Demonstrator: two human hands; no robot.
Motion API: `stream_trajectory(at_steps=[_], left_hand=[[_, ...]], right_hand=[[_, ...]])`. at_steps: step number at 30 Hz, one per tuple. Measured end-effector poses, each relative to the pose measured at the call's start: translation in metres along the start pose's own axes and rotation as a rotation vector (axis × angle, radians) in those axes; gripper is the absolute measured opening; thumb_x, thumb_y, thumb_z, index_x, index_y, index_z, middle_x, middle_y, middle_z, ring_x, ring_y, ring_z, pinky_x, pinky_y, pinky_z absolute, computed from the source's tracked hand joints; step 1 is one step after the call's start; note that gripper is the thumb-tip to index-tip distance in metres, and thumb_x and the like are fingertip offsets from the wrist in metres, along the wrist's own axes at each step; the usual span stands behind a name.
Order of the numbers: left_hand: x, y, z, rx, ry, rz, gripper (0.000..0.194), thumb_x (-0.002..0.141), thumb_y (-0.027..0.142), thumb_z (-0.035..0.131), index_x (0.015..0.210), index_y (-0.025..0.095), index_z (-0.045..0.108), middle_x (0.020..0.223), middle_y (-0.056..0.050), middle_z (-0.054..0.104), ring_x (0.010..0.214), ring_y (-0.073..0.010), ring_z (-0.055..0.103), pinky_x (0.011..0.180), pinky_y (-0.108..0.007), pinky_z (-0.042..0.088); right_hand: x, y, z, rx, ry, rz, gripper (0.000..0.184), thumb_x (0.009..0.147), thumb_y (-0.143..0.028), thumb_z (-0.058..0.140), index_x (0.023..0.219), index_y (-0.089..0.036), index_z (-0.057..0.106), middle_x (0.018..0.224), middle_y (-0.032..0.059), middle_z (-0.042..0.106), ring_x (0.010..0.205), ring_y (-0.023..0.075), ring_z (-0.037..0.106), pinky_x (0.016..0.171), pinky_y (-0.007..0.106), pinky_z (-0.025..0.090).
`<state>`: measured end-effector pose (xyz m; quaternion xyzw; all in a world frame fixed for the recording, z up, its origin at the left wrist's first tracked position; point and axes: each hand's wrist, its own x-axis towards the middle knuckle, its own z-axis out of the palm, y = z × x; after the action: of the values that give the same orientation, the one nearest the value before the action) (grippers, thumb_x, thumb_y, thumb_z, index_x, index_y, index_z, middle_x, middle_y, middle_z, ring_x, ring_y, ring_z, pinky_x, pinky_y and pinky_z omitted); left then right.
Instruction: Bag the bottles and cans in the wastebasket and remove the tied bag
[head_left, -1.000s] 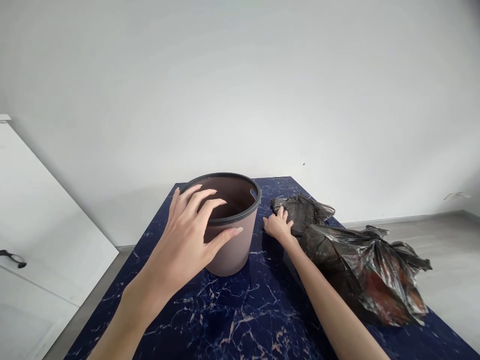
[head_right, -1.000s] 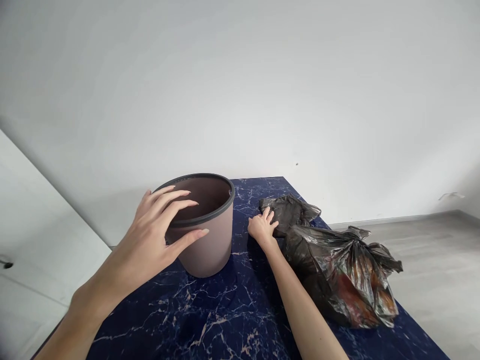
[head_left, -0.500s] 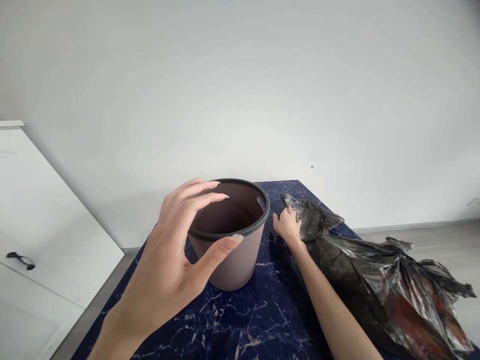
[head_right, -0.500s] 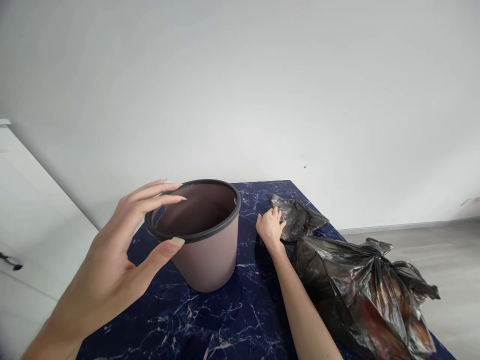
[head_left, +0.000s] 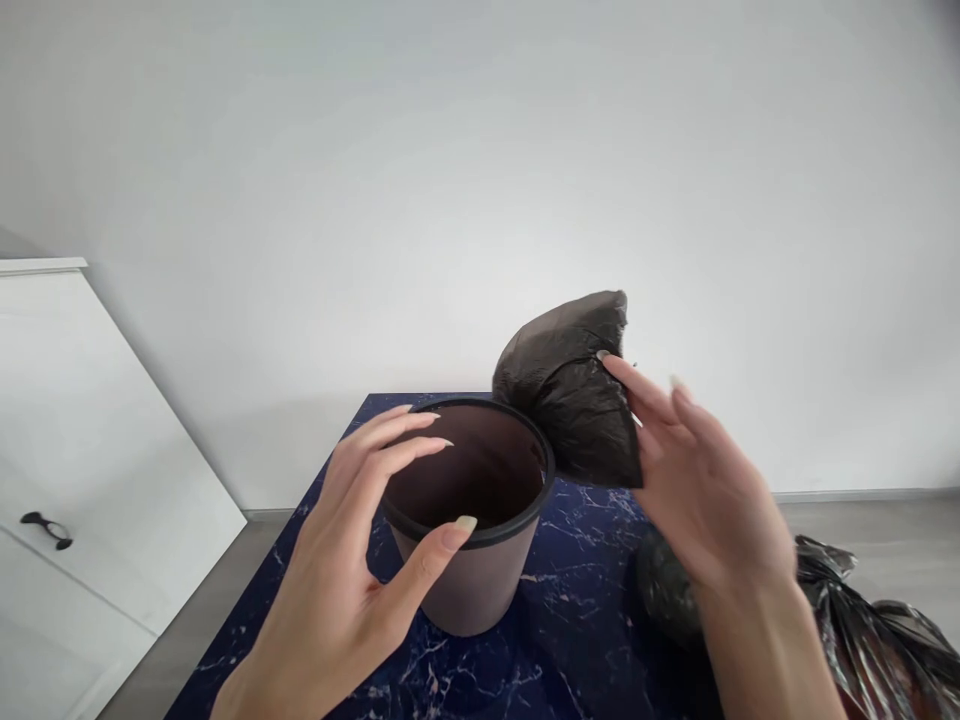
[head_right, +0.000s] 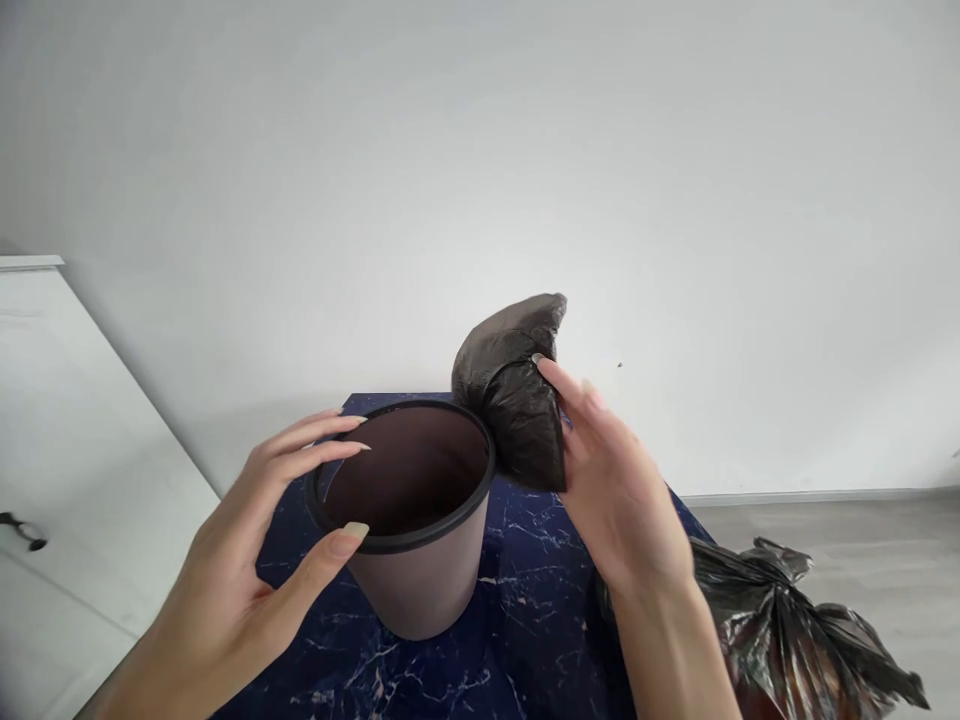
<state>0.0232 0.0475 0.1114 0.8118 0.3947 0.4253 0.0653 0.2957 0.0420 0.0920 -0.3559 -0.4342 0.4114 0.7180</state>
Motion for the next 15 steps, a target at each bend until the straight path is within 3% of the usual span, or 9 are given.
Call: stream_trajectory(at_steps=[3, 4, 7, 10, 15], left_hand=[[0.001, -0.003, 0.000, -0.081, -0.023, -0.086, 0.039, 0.103, 0.055, 0.063, 0.140, 0.040, 0.061, 0.164, -0.002, 0.053, 0.151, -0.0398, 0.050, 0.079, -0.035, 0.070], [0.001, -0.004, 0.000, -0.107, -0.024, -0.110, 0.039, 0.103, 0.055, 0.063, 0.140, 0.041, 0.062, 0.164, -0.002, 0.053, 0.150, -0.0395, 0.051, 0.076, -0.034, 0.070], [0.000, -0.008, 0.001, -0.184, -0.036, -0.155, 0.042, 0.103, 0.054, 0.065, 0.143, 0.043, 0.059, 0.162, -0.001, 0.055, 0.147, -0.0362, 0.056, 0.098, -0.041, 0.067], [-0.002, -0.004, 0.002, -0.308, -0.020, -0.254, 0.048, 0.102, 0.059, 0.065, 0.146, 0.042, 0.057, 0.160, -0.002, 0.058, 0.151, -0.0334, 0.053, 0.118, -0.046, 0.055], [-0.003, 0.011, 0.000, -0.644, 0.030, -0.484, 0.059, 0.103, 0.072, 0.053, 0.150, 0.037, 0.056, 0.155, -0.006, 0.064, 0.145, -0.0342, 0.060, 0.109, -0.039, 0.062]], right_hand=[[-0.016, -0.017, -0.002, 0.118, 0.017, 0.009, 0.052, 0.103, -0.064, 0.051, 0.141, -0.036, 0.074, 0.156, 0.0023, 0.064, 0.149, 0.0361, 0.056, 0.124, 0.056, 0.048], [-0.020, -0.021, -0.003, 0.159, 0.037, 0.005, 0.054, 0.103, -0.064, 0.050, 0.142, -0.035, 0.074, 0.155, 0.0032, 0.065, 0.149, 0.0366, 0.056, 0.124, 0.056, 0.048], [-0.033, -0.032, -0.003, 0.233, 0.058, 0.049, 0.061, 0.099, -0.072, 0.049, 0.142, -0.036, 0.074, 0.146, 0.0053, 0.071, 0.151, 0.0372, 0.052, 0.128, 0.057, 0.044], [-0.040, -0.042, 0.000, 0.246, 0.011, 0.144, 0.059, 0.091, -0.076, 0.058, 0.134, -0.042, 0.078, 0.136, 0.0048, 0.077, 0.153, 0.0371, 0.050, 0.130, 0.060, 0.041], [-0.033, -0.038, 0.003, 0.287, -0.003, 0.201, 0.055, 0.093, -0.074, 0.057, 0.128, -0.040, 0.082, 0.134, 0.0049, 0.078, 0.149, 0.0384, 0.055, 0.129, 0.061, 0.041]])
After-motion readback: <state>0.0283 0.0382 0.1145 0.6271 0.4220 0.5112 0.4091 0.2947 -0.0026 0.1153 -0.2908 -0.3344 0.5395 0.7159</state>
